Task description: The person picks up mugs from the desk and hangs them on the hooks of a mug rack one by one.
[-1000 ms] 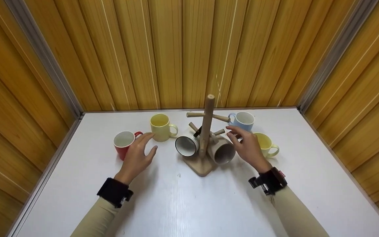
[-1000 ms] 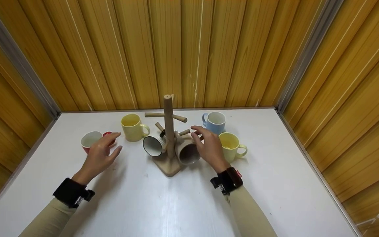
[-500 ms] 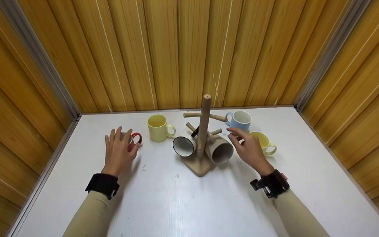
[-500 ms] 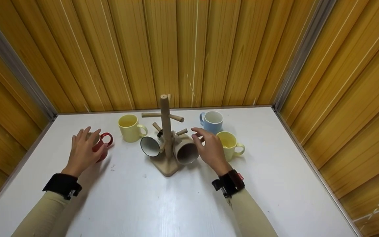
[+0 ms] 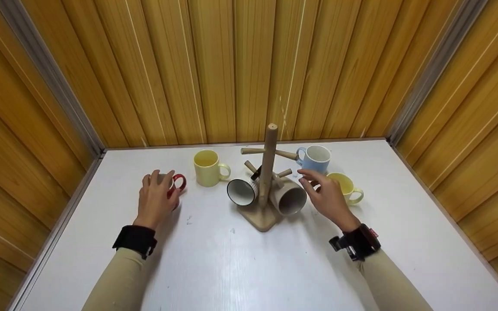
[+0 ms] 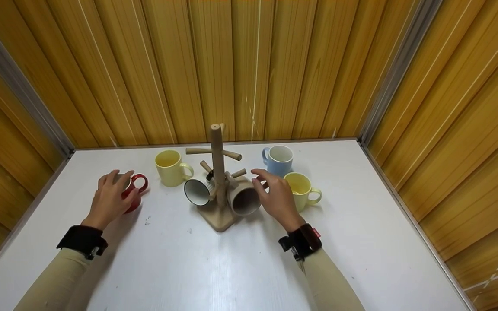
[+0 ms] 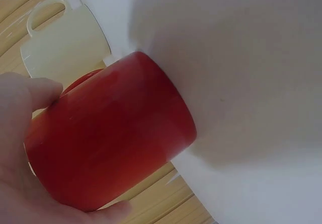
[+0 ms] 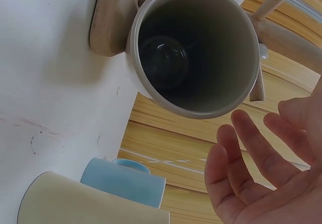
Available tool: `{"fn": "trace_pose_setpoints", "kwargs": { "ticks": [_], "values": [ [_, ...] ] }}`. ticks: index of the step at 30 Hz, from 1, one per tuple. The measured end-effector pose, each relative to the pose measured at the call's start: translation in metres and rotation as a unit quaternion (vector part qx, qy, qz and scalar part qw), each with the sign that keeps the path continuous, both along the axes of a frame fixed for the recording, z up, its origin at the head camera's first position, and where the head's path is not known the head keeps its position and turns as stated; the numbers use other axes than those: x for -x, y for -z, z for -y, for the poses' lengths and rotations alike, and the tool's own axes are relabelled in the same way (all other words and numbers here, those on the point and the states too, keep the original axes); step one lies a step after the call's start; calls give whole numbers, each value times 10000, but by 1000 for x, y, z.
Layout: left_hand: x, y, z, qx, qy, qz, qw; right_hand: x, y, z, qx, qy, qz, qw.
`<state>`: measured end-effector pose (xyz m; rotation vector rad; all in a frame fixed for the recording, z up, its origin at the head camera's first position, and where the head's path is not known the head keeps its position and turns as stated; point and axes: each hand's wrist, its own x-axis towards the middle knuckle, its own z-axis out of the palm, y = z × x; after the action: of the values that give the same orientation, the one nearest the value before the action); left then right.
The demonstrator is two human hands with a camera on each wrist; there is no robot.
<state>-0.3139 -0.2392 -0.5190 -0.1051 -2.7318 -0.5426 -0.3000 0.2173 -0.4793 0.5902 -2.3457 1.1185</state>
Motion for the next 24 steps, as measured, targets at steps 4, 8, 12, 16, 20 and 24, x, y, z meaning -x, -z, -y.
{"fn": "trace_pose_setpoints", "kwargs": {
  "ticks": [4, 8, 12, 16, 20, 24],
  "values": [
    [1, -4, 0, -255, 28, 175, 9995, -1, 0, -1, -29, 34, -22, 10000],
    [3, -9, 1, -356, -1, 376, 9987, -2, 0, -1, -64, 45, -39, 10000],
    [5, -13, 3, -327, -27, 506, 9982, -4, -1, -2, -83, 54, -78, 9999],
    [5, -15, 4, -327, -3, 464, 9984, -6, -3, -3, -85, 21, -87, 9999],
    [1, -14, 3, -441, 55, 388, 9983, -8, -3, -4, -98, 4, -112, 9999],
    [-5, -16, -2, -733, 135, 336, 9967, -10, -3, -6, -80, 48, -94, 9999]
  ]
}}
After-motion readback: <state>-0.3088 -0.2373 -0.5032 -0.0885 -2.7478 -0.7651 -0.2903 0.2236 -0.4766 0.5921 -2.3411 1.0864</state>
